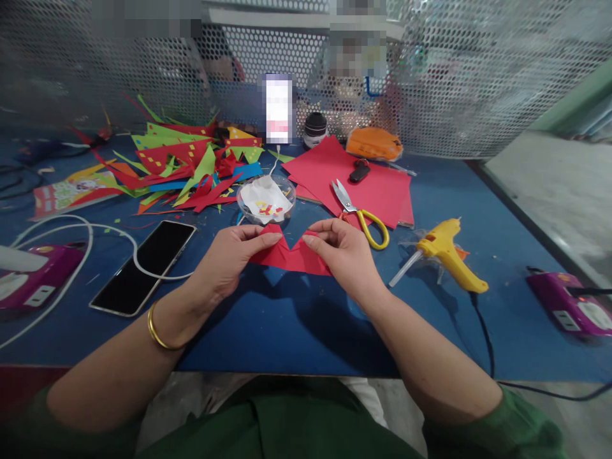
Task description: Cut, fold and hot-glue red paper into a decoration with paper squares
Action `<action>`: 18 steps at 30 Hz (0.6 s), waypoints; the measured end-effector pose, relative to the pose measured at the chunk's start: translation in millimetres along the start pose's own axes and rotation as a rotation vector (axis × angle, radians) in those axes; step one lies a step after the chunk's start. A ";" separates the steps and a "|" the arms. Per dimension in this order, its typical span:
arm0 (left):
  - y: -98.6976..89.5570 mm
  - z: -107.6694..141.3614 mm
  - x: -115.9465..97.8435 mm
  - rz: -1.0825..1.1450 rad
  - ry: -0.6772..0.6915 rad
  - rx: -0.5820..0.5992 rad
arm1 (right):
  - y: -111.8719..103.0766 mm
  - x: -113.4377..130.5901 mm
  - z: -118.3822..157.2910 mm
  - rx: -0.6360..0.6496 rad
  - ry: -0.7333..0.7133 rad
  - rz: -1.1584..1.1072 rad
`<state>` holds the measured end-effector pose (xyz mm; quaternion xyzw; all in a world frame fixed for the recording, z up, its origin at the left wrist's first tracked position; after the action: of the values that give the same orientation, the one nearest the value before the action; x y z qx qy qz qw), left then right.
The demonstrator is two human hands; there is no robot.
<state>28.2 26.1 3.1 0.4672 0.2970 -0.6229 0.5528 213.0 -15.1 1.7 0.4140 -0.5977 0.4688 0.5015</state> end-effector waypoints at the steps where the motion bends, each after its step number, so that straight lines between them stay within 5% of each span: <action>1: -0.1 0.2 0.2 -0.005 -0.002 0.003 | 0.1 -0.2 0.0 -0.005 0.002 0.007; 18: 3.9 2.3 0.1 -0.010 -0.069 0.053 | 3.9 0.1 1.7 0.020 0.024 -0.067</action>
<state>31.4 23.2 4.5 0.4583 0.2634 -0.6490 0.5472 208.8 -15.9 1.2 0.4333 -0.5726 0.4626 0.5199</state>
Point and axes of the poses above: each hand's wrist, its own z-axis away from the middle knuckle, its own y-axis out of the palm, x = y × z, the point moved 2 cm from there along -z, towards the middle knuckle, and after that the axes turned 6 degrees about -y, right-handed, at the moved point
